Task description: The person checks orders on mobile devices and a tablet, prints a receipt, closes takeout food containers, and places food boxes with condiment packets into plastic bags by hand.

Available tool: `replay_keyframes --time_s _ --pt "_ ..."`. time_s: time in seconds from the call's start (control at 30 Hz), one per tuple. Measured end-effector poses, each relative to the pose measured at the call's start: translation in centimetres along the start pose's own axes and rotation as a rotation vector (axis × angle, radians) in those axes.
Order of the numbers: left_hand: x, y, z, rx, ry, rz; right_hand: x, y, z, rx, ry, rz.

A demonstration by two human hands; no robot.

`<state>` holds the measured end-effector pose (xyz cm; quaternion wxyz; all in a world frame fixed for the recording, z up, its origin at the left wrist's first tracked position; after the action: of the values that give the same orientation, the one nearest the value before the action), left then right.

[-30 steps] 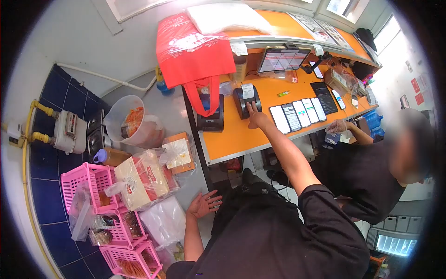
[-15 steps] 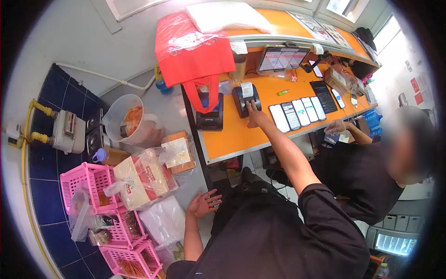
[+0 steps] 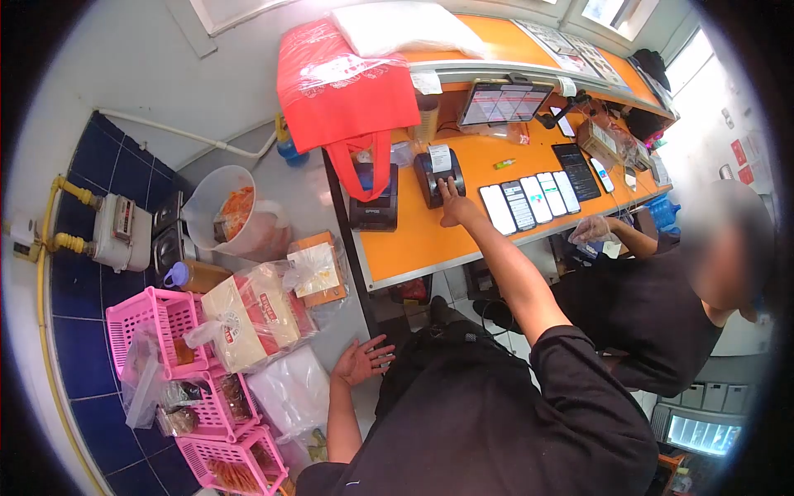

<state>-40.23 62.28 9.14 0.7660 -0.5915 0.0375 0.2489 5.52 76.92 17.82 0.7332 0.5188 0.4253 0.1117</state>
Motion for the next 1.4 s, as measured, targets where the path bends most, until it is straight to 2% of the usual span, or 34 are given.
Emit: replay_keyframes --time_s 0.33,0.5,0.57,0.63,0.73,0.8,0.87,0.93,1.0,1.03,1.07,1.13,1.17,1.2,1.23,1.27,1.3,1.37,1.4 --pt "0.1 0.0 0.0 -0.010 -0.013 -0.046 -0.3 0.0 0.0 0.011 -0.010 -0.010" --pt "-0.1 -0.1 0.1 0.022 -0.001 0.004 -0.5 -0.4 0.3 0.076 0.030 0.035" --pt "-0.1 -0.4 0.1 0.007 -0.009 0.007 -1.1 -0.8 0.3 0.271 0.096 0.113" --pt "0.0 -0.3 0.2 -0.014 -0.025 0.014 -2.1 -2.4 0.6 0.671 0.303 0.344" --pt "-0.3 0.5 -0.3 -0.018 -0.046 -0.022 -5.7 -8.4 0.2 0.783 0.344 0.653" --pt "-0.1 -0.1 0.0 -0.025 -0.026 -0.042 -9.4 -13.7 -0.1 0.628 0.275 0.679" --pt "-0.4 -1.3 0.4 -0.020 -0.033 -0.037 -16.1 -14.6 -2.0 0.319 0.304 0.556" --pt "-0.9 -0.2 -0.4 -0.012 -0.089 -0.131 -16.1 -18.6 -2.5 0.153 0.327 0.504" --pt "-1.5 -0.1 -1.0 0.142 -0.144 0.029 -14.5 -19.9 -2.2 0.200 0.481 0.461" --pt "-1.8 0.0 -1.5 0.189 -0.187 0.101 -13.3 -20.4 -2.5 0.063 0.480 0.541" --pt "-1.9 0.2 -2.0 0.242 -0.201 0.158 -15.6 -18.7 -3.5 -0.044 0.327 0.404" --pt "-1.1 1.0 -4.2 0.322 -0.355 0.318 -14.3 -20.0 -2.6 -0.039 0.422 0.478" --pt "-1.1 0.8 -5.7 0.300 -0.427 0.364 -13.7 -20.3 -3.0 -0.123 0.394 0.498" --pt "-1.3 0.8 -7.0 0.336 -0.586 0.496 -12.9 -20.9 -3.3 -0.207 0.370 0.520" --pt "-2.8 0.6 -8.2 0.360 -0.739 0.643 -9.2 -23.2 -2.3 -0.214 0.479 0.797" --pt "-4.6 0.3 -9.8 0.313 -0.800 0.711 -6.1 -25.4 -2.5 -0.197 0.589 1.069" --pt "-6.2 -0.2 -11.9 0.443 -0.852 0.817 -7.1 -25.7 -4.3 -0.201 0.686 1.066" --pt "-9.5 -3.1 -16.5 0.749 -0.867 1.051 -7.2 -25.3 -3.6 -0.100 0.220 0.868" --pt "-11.6 -6.3 -18.7 0.686 -0.932 0.953 -7.5 -25.3 -3.5 -0.100 0.168 0.887"
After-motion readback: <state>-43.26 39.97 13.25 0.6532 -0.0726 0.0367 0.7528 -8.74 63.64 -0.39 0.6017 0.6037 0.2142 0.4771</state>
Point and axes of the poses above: each hand's wrist, its own x-axis towards the middle knuckle, its own y-axis out of the back of the hand, z = x × y, the point moved 4 cm from there along x, towards the middle knuckle, and after that the axes turned 14 degrees about -y, right-handed, at the moved point
